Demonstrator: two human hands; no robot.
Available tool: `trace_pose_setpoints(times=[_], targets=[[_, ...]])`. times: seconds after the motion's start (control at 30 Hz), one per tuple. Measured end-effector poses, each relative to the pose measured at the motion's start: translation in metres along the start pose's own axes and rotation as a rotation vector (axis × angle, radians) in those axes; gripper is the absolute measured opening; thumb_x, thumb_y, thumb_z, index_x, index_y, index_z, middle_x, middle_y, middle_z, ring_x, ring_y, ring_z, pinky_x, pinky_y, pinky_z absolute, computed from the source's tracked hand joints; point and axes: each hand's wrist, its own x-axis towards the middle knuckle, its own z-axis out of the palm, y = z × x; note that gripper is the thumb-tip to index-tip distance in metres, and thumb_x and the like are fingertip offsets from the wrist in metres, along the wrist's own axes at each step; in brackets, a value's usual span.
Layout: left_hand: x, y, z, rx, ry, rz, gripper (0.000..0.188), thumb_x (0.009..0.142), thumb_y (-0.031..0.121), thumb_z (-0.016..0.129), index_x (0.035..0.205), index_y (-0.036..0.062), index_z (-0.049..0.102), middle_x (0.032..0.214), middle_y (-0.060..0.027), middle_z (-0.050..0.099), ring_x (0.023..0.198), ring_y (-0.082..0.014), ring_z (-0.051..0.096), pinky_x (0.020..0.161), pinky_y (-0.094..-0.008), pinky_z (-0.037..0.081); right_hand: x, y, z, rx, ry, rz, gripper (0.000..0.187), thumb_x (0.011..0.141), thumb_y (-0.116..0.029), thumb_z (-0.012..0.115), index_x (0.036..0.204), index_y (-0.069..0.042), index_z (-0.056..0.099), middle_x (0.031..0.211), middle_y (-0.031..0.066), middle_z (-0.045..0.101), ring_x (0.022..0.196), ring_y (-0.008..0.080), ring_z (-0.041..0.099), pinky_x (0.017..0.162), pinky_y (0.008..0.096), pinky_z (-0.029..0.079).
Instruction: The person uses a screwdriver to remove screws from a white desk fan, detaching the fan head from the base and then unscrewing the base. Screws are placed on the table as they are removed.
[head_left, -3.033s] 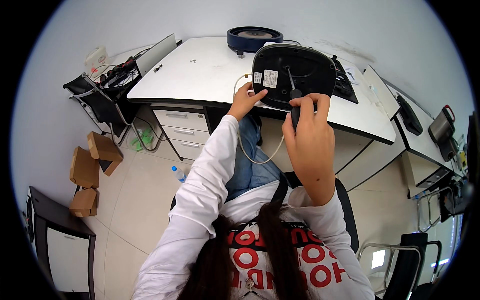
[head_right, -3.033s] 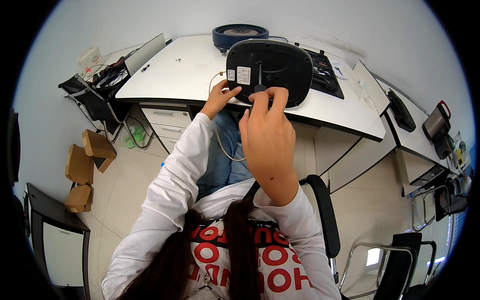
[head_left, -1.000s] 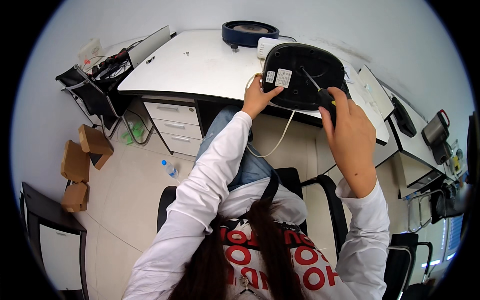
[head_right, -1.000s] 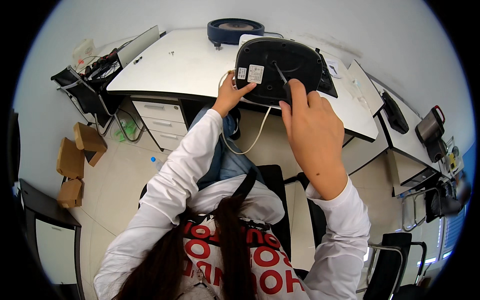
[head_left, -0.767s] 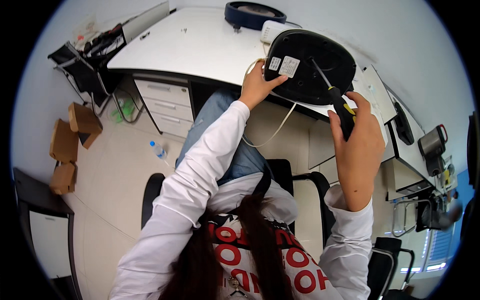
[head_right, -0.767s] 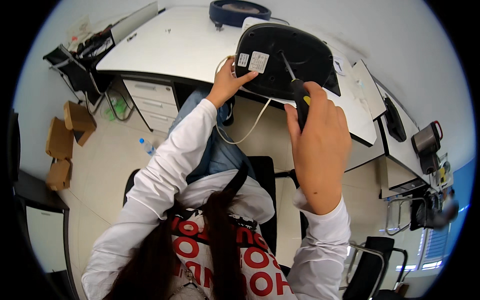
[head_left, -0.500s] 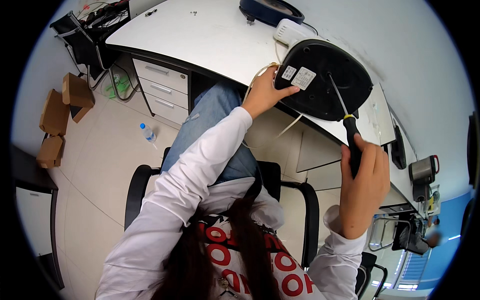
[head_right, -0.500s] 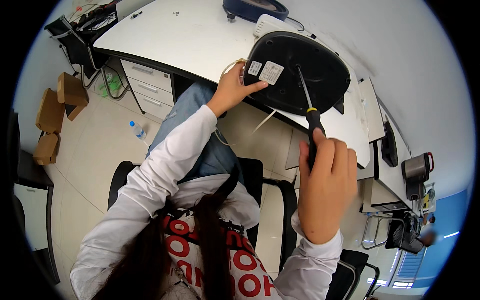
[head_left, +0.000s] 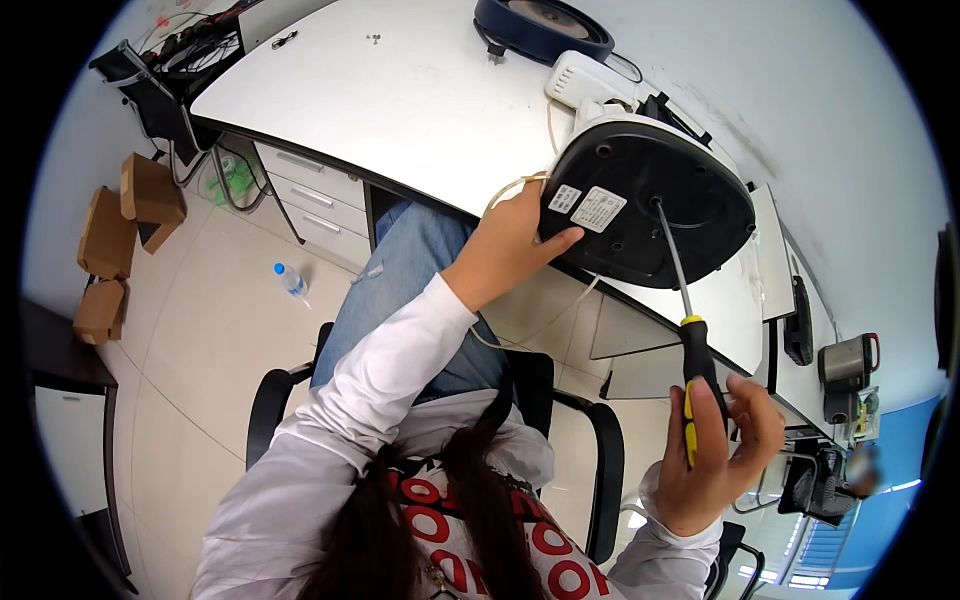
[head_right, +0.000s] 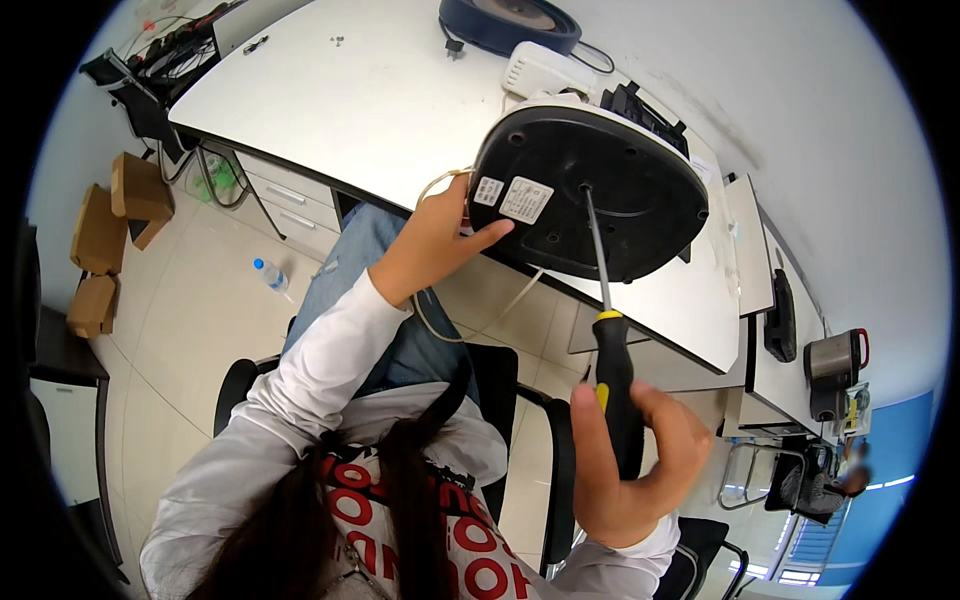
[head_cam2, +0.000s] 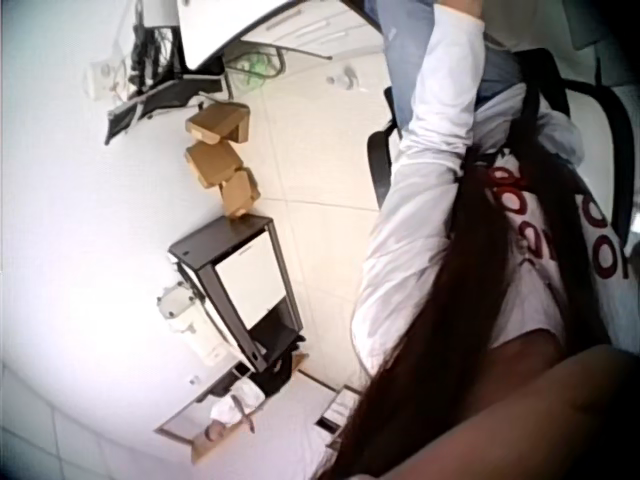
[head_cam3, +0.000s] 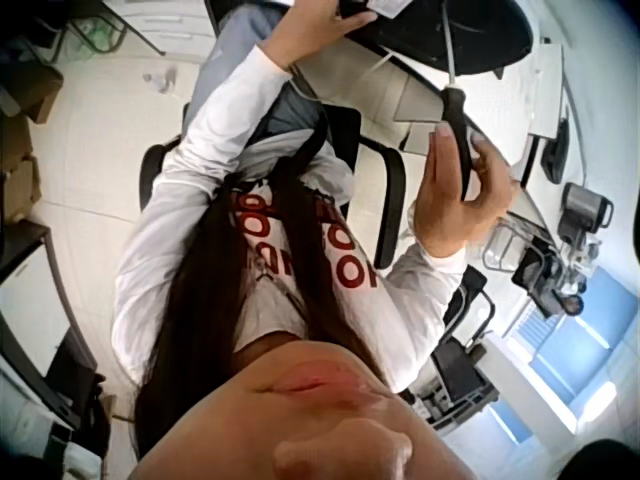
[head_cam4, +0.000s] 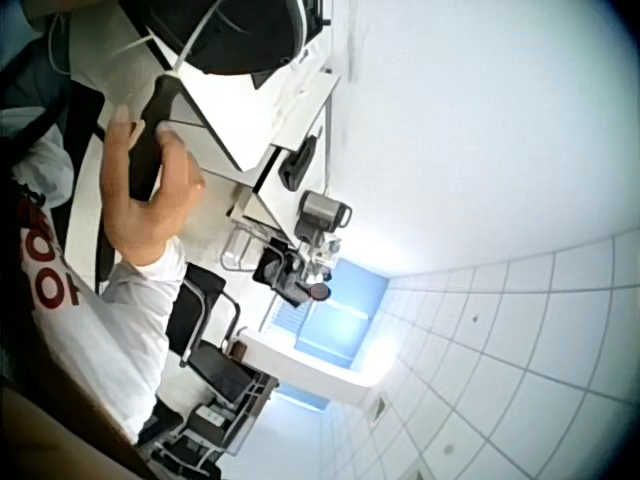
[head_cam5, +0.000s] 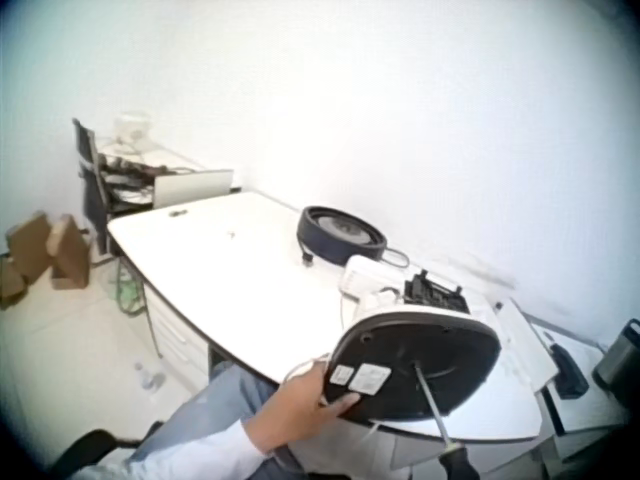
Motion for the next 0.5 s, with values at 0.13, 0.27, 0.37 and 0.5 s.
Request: trace_pose_setpoints(times=[0.13,0.27,0.37,0.5], targets=[[0.003,0.004,-0.005,0.061,-0.010,-0.016,0.038,0.079,0.019,0.068,0.104,-0.0030,0.050,0.076,-0.0112,0.059,0.064,-0.0206,0.060,0.058,-0.0289,0.048,-0.005,0.005,0.015,0.317,0.132,-0.049,0.054,0.052,-0.002,0.084,0.098,-0.016,0.061,0.090,0.0050,0.051,0.083,0.0241,0.053,0.071,0.0336,0.050],[-0.006,0.019,-0.015,0.374,0.021,-0.050,0.030,0.082,0.023,0.065,0.096,-0.0013,0.054,0.064,-0.0123,0.059,0.056,-0.0218,0.059,0.050,-0.0290,0.044,-0.006,-0.010,0.025,0.336,0.097,-0.168,0.054,0.050,0.005,0.081,0.095,-0.019,0.063,0.095,0.0027,0.052,0.088,0.0235,0.055,0.066,0.0310,0.056],[-0.013,0.040,-0.029,0.403,0.022,-0.113,0.026,0.084,0.025,0.062,0.088,0.0000,0.058,0.060,-0.0114,0.059,0.052,-0.0222,0.059,0.048,-0.0281,0.043,-0.009,-0.008,0.031,0.378,0.104,-0.165,0.052,0.054,0.005,0.079,0.095,-0.020,0.063,0.098,0.0009,0.054,0.091,0.0247,0.057,0.065,0.0294,0.056],[-0.017,0.066,-0.032,0.125,-0.079,-0.137,0.026,0.087,0.025,0.059,0.081,-0.0001,0.059,0.061,-0.0091,0.059,0.053,-0.0172,0.058,0.049,-0.0256,0.043,-0.013,-0.001,0.037,0.452,0.096,-0.198,0.045,0.062,0.002,0.075,0.097,-0.022,0.060,0.099,0.0005,0.057,0.092,0.0260,0.060,0.065,0.0281,0.056]])
